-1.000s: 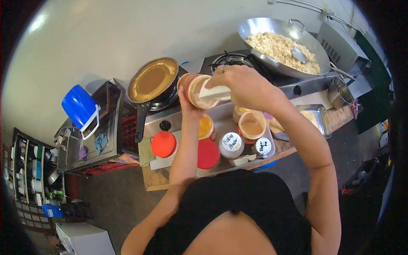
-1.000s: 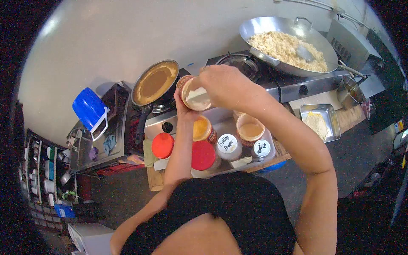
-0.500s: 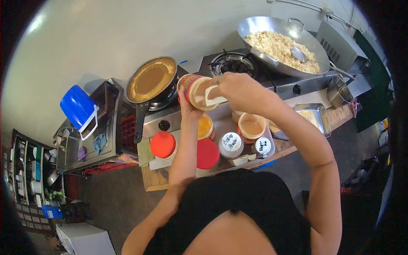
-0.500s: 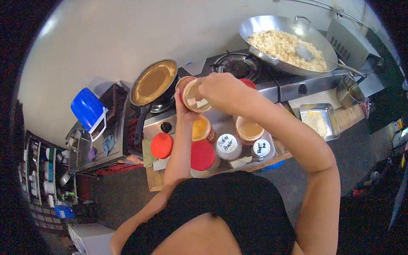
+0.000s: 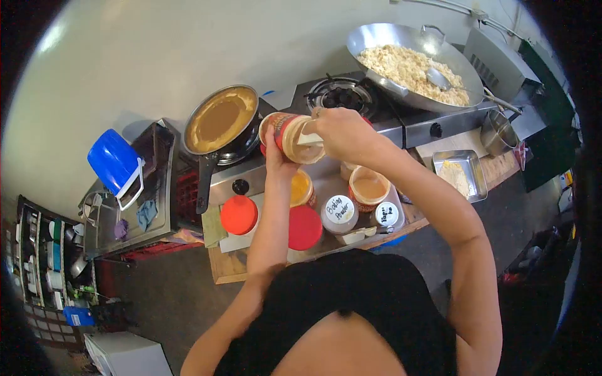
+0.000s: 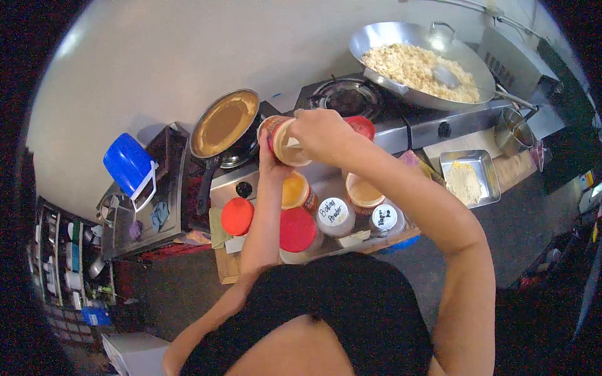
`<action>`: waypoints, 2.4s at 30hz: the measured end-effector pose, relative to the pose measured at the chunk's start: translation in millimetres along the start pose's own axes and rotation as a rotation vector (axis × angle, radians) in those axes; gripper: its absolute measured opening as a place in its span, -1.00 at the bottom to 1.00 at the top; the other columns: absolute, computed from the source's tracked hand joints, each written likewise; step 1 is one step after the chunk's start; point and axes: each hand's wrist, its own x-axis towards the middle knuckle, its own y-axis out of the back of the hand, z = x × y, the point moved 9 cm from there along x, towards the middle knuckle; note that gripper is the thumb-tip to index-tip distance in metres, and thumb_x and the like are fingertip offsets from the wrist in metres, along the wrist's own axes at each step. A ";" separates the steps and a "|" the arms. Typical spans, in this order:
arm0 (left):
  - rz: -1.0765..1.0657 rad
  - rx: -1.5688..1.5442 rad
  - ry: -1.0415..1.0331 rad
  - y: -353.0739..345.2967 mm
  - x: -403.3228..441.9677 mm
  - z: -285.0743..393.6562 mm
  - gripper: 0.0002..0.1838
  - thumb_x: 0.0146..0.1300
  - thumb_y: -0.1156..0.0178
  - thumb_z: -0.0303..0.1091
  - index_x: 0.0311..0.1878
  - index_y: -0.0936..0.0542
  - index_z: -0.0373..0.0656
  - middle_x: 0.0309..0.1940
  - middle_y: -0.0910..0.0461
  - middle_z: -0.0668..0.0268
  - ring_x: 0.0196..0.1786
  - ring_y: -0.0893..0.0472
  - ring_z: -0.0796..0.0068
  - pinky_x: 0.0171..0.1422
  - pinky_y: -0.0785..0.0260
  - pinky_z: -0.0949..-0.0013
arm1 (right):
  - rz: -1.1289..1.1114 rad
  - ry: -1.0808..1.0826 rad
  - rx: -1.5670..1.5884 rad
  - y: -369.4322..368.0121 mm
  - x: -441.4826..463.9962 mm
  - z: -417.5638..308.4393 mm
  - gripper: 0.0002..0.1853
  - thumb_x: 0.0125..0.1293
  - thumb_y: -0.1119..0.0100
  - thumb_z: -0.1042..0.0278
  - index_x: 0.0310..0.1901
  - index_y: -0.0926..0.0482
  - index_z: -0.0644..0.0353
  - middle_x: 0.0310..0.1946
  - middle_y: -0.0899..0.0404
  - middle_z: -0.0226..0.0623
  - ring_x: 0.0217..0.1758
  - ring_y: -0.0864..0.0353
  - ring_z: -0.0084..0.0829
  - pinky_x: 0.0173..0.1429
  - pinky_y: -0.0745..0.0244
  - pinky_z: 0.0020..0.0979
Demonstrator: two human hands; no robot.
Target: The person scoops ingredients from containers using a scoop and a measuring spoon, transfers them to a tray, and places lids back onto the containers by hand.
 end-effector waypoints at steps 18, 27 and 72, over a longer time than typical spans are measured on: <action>0.269 0.200 -0.016 22.4 20.7 -9.0 -0.20 0.05 -0.15 0.37 0.26 -0.33 0.08 0.14 -0.49 0.31 0.16 -0.50 0.20 0.24 -0.23 -0.23 | 0.214 -0.692 1.345 -78.4 -61.9 111.6 -0.59 0.11 0.09 0.54 0.01 -0.53 0.44 -0.14 -0.61 0.01 -0.08 -0.64 -0.18 -0.02 -0.57 -0.25; 0.130 0.110 -0.011 3.1 25.2 -13.0 -0.15 0.02 -0.08 0.43 0.29 -0.34 0.08 0.23 -0.41 0.25 0.26 -0.38 0.14 0.31 -0.10 -0.25 | 0.363 -0.925 1.996 -134.3 -115.8 106.1 -0.44 0.18 0.11 0.51 0.26 -0.17 0.47 0.12 -0.37 0.20 0.03 -0.54 0.14 0.02 -0.61 0.00; 0.091 -0.057 -0.026 9.1 9.5 -12.8 -0.36 0.18 0.03 0.28 0.25 -0.43 0.15 0.27 -0.38 0.30 0.33 -0.34 0.12 0.32 -0.19 -0.23 | 0.608 -1.062 -0.346 -14.5 -429.0 182.0 -0.42 -0.06 0.09 0.81 0.03 -0.52 0.11 0.16 -0.41 -0.16 0.26 -0.36 -0.12 0.23 -0.40 -0.24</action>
